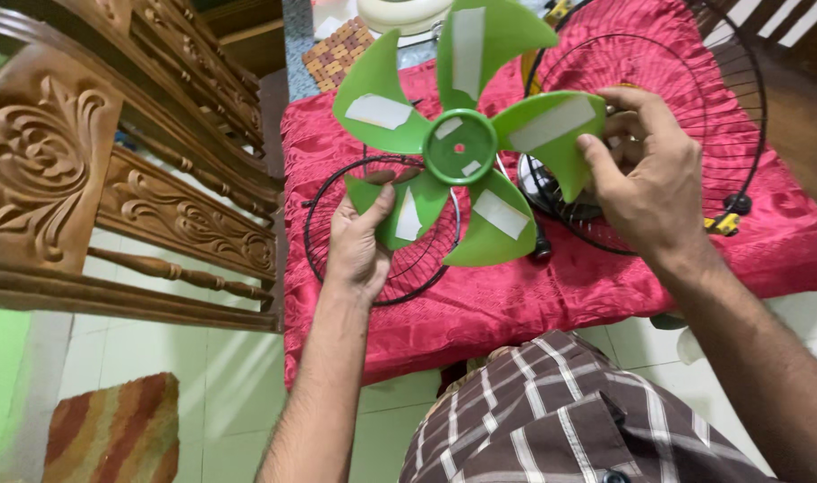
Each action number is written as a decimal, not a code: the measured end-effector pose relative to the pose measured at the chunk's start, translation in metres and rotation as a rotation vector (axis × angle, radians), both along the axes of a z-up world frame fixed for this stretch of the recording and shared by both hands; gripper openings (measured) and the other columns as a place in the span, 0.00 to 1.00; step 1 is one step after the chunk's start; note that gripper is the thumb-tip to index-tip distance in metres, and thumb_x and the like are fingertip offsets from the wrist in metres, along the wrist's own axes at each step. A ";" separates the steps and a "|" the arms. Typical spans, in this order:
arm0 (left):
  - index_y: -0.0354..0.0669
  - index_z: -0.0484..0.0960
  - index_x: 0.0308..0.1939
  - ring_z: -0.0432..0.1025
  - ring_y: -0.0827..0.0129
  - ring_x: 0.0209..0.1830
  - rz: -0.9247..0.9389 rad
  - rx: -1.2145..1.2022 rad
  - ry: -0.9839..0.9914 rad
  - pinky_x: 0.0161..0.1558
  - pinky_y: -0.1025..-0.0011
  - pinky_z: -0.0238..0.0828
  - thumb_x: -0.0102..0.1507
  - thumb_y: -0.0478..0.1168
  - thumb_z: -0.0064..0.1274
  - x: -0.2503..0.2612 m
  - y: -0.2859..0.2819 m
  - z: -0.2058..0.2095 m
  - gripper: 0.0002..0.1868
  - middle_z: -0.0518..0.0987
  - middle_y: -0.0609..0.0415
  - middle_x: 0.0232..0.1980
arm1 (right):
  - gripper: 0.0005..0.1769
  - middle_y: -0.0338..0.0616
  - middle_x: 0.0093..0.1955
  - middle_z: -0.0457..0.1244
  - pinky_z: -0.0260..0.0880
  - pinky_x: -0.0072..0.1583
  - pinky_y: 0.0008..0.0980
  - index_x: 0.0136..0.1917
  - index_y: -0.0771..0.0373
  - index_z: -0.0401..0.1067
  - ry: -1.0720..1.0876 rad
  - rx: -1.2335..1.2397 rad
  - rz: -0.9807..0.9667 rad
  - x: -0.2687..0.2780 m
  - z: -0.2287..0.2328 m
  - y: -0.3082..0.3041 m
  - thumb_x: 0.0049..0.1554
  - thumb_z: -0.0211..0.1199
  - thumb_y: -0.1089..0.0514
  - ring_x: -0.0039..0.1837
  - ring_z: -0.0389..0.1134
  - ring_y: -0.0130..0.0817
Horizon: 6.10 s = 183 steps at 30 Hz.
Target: The person removes the front grill and fan blade from a table fan, then uses a screwdriver to loosen screws on the motor housing and cage. The blade and grill are set aside on the table.
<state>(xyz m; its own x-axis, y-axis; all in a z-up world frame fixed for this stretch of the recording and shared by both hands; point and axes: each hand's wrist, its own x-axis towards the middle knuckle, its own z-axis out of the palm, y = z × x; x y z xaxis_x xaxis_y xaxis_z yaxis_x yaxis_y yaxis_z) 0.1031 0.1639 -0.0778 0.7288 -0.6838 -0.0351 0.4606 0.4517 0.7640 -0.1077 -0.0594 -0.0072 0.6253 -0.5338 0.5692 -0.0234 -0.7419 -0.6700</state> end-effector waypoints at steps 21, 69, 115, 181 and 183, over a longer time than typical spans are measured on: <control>0.37 0.76 0.56 0.80 0.60 0.49 0.319 0.214 0.140 0.48 0.61 0.83 0.66 0.34 0.57 0.046 0.098 -0.089 0.15 0.83 0.45 0.52 | 0.29 0.52 0.74 0.55 0.78 0.52 0.38 0.69 0.60 0.65 0.521 0.164 0.387 0.072 -0.067 0.071 0.56 0.65 0.54 0.51 0.74 0.39; 0.32 0.66 0.58 0.64 0.50 0.59 0.556 0.885 -1.057 0.60 0.56 0.66 0.62 0.38 0.64 -0.009 -0.016 -0.035 0.27 0.59 0.38 0.61 | 0.31 0.52 0.70 0.55 0.74 0.55 0.40 0.70 0.62 0.60 0.530 0.258 0.182 0.041 -0.122 0.026 0.57 0.63 0.50 0.51 0.73 0.42; 0.27 0.77 0.39 0.78 0.55 0.23 -0.602 0.887 -0.015 0.28 0.60 0.83 0.69 0.48 0.48 -0.082 -0.169 -0.188 0.21 0.83 0.39 0.32 | 0.16 0.46 0.39 0.72 0.73 0.49 0.36 0.53 0.63 0.77 0.637 0.454 -0.035 -0.071 -0.118 0.022 0.59 0.61 0.50 0.43 0.75 0.33; 0.50 0.54 0.67 0.76 0.54 0.58 -0.678 0.298 0.195 0.56 0.57 0.75 0.64 0.49 0.57 -0.170 -0.157 -0.093 0.35 0.74 0.34 0.66 | 0.11 0.35 0.38 0.62 0.66 0.36 0.26 0.50 0.61 0.66 0.044 0.970 -0.134 -0.142 -0.074 -0.084 0.64 0.61 0.52 0.34 0.64 0.24; 0.44 0.56 0.66 0.75 0.51 0.60 -0.634 0.216 0.288 0.58 0.56 0.74 0.67 0.49 0.55 -0.181 -0.167 -0.090 0.31 0.75 0.34 0.64 | 0.12 0.34 0.37 0.61 0.64 0.35 0.26 0.49 0.61 0.67 0.100 0.978 -0.204 -0.152 -0.079 -0.096 0.62 0.66 0.53 0.33 0.62 0.24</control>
<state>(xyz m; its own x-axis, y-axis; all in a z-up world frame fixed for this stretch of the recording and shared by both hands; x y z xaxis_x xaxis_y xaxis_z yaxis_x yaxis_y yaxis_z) -0.0780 -0.0028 -0.1678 0.1368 -0.9275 -0.3479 0.7796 -0.1158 0.6154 -0.2597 -0.1559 -0.0858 0.4910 -0.8409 -0.2275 -0.1785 0.1585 -0.9711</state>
